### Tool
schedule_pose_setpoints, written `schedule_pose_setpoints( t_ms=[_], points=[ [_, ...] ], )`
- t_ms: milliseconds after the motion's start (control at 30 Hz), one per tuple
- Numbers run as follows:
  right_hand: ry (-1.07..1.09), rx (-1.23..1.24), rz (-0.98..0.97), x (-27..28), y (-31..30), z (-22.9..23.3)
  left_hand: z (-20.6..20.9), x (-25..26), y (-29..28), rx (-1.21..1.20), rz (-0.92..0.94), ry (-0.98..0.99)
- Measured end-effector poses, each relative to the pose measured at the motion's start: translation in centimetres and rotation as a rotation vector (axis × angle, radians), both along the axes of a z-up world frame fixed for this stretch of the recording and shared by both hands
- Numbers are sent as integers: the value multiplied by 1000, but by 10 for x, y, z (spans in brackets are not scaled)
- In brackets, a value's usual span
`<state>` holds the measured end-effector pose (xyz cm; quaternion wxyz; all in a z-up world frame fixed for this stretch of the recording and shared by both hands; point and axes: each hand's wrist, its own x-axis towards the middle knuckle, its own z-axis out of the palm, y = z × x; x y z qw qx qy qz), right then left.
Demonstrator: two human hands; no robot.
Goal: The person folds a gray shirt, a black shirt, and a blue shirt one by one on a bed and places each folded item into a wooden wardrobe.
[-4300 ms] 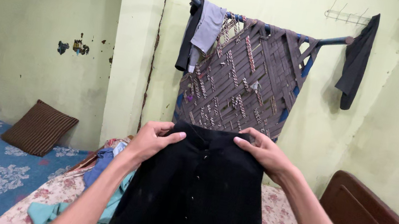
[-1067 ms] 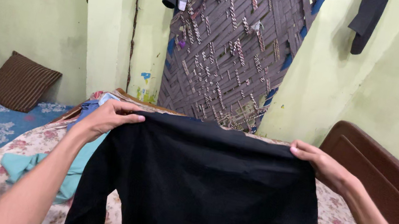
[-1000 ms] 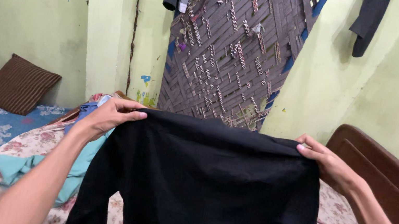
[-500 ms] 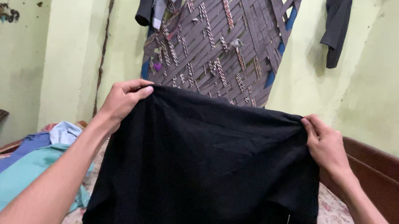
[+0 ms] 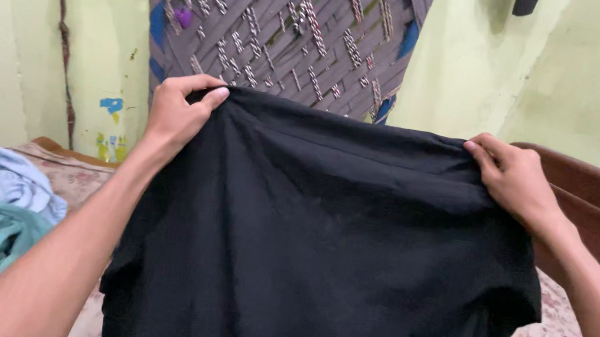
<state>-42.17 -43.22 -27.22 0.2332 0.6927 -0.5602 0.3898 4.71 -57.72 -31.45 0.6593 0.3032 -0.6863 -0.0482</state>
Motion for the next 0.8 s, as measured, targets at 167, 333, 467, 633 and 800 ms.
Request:
schedule_pose_setpoints(
  t_ms=[167,333,467,633,800],
  points=[
    [-17,110,-10,-37,-104,-40,-57,-19,-75,-15,122,-101],
    [-195,400,94,-83,-238,-193,-191,-44,-127,334,584,-425],
    [-194,655,-3,-133,-247,-333,-290,-78,-120,532,515,-737],
    [-335,1294,-402,-164,-153,-414,-314,-181,-82,512,158,-718],
    [-325,1130,-239,-162,-104,-442,-295,-300,-9,467,-344,-568]
  ],
)
